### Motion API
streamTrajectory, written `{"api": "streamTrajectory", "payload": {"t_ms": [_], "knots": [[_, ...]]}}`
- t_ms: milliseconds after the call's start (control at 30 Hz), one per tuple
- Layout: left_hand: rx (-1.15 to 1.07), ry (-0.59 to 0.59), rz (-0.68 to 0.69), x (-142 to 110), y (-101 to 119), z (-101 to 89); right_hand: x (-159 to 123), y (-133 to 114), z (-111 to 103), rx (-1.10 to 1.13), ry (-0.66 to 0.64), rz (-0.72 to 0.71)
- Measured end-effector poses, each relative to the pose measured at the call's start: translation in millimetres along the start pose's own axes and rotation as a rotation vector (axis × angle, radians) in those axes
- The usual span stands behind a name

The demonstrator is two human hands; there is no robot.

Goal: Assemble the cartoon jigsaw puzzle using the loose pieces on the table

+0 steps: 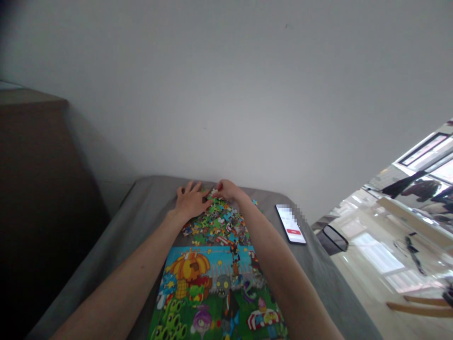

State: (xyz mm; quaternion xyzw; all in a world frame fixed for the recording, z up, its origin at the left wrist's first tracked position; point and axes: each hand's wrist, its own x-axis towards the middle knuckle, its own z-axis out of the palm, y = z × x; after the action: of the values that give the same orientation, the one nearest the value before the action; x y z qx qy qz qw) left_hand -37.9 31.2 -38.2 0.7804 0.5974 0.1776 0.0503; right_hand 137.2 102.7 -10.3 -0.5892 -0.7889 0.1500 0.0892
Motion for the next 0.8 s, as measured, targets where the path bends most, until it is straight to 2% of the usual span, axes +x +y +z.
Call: {"api": "streamTrajectory", "payload": {"t_ms": [133, 233, 333, 433, 500, 567, 700, 800], "knots": [[-0.026, -0.085, -0.022, 1, -1, 0.5, -12, -3, -9, -0.042, 0.153, -0.043], [-0.062, -0.056, 0.059, 1, 0, 1.6, -36, -2, -17, -0.093, 0.219, -0.112], [-0.099, -0.006, 0.18, 0, 3, 0.7, -68, 2, -19, -0.153, 0.191, -0.195], [-0.121, -0.008, 0.273, 0, 7, -1.5, -94, 8, -17, -0.199, 0.077, -0.297], [-0.135, -0.026, 0.325, 0, 9, -2.7, -105, 14, -18, -0.223, 0.023, -0.349], [-0.153, -0.04, 0.36, 1, 8, -3.6, -112, 19, -20, -0.258, 0.036, -0.356], [-0.169, -0.002, 0.29, 6, -1, -4.5, -122, 23, -23, -0.323, 0.077, -0.325], [-0.159, 0.018, 0.204, 7, -8, -3.7, -126, 15, -20, -0.301, 0.12, -0.252]]}}
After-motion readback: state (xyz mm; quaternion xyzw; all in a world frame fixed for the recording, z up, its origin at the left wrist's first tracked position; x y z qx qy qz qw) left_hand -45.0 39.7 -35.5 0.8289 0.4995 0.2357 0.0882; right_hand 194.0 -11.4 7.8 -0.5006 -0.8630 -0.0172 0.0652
